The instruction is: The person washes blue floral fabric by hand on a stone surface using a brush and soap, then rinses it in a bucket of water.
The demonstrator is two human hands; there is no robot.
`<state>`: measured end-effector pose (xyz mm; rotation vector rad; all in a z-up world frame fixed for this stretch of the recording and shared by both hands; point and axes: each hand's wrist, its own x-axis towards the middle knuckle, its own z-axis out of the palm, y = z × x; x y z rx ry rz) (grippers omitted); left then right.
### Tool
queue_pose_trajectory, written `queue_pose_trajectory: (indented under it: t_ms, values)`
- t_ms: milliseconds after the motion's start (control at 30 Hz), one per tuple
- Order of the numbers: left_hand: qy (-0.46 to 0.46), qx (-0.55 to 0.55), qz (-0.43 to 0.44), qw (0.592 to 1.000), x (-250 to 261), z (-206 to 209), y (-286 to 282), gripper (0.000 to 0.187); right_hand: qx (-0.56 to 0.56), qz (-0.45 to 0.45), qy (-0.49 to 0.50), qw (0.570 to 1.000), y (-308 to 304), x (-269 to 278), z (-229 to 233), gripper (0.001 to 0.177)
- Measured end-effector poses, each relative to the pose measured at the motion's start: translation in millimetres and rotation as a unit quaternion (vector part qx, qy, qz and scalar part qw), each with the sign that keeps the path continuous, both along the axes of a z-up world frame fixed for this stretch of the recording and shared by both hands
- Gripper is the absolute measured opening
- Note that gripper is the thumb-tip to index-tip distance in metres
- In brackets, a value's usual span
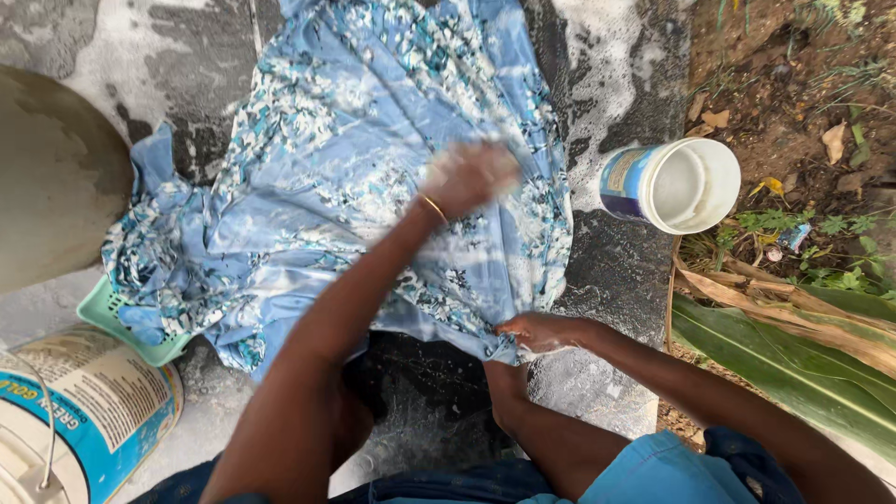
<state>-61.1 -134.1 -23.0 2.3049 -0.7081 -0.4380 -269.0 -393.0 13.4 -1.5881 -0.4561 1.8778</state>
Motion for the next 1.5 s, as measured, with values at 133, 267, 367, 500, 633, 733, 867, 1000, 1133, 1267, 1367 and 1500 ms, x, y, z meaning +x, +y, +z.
queue_pose_trajectory:
  t_ms: [133, 267, 367, 500, 633, 733, 867, 1000, 1133, 1267, 1367, 1500]
  values:
    - [-0.219, 0.458, 0.224, 0.832, 59.8, 52.8, 220.3, 0.031, 0.039, 0.091, -0.053, 0.994, 12.8, 17.2, 54.3, 0.052]
    - [0.065, 0.346, 0.464, 0.813, 91.6, 95.5, 226.1, 0.063, 0.077, 0.092, -0.118, 0.986, 28.0, 114.9, 88.0, 0.046]
    - [-0.052, 0.263, 0.327, 0.906, 66.4, 64.2, 100.0, 0.065, -0.042, -0.199, -0.369, 0.907, 43.2, 164.6, 78.8, 0.055]
    - [-0.139, 0.205, -0.028, 0.968, -6.4, 59.0, -77.0, 0.053, -0.093, -0.247, -0.597, 0.758, 32.3, 157.1, 33.5, 0.077]
    - [-0.116, 0.309, -0.017, 0.944, 62.9, 8.2, 4.0, 0.042, -0.2, -0.078, -0.621, 0.754, 11.0, 111.9, 26.8, 0.084]
    - [-0.12, 0.443, 0.172, 0.871, 120.6, 10.0, 190.0, 0.022, -0.151, -0.062, -0.628, 0.761, 14.7, 118.8, 45.1, 0.085]
    - [-0.037, 0.38, 0.355, 0.854, 129.3, 31.9, 229.3, 0.05, -0.103, -0.051, -0.649, 0.752, 29.6, 132.1, 66.1, 0.082]
    - [-0.122, 0.197, 0.223, 0.947, 84.8, 17.9, -5.6, 0.063, -0.163, 0.015, -0.626, 0.762, 30.9, 127.7, 52.3, 0.077]
    - [-0.173, 0.214, 0.016, 0.961, 33.5, 43.9, -131.5, 0.058, -0.249, 0.107, -0.601, 0.751, 13.8, 113.6, 23.1, 0.067]
    - [-0.289, 0.323, 0.112, 0.894, 109.6, -32.9, -4.7, 0.049, -0.128, -0.073, -0.653, 0.743, 9.1, 113.8, 24.9, 0.071]
    - [-0.136, 0.324, 0.283, 0.892, 153.3, -11.1, 192.6, 0.062, -0.188, 0.01, -0.644, 0.741, 11.5, 115.7, 34.0, 0.07]
    - [0.007, 0.426, 0.316, 0.848, 162.1, 22.2, 189.3, 0.068, -0.155, -0.015, -0.664, 0.732, 13.1, 119.3, 35.4, 0.072]
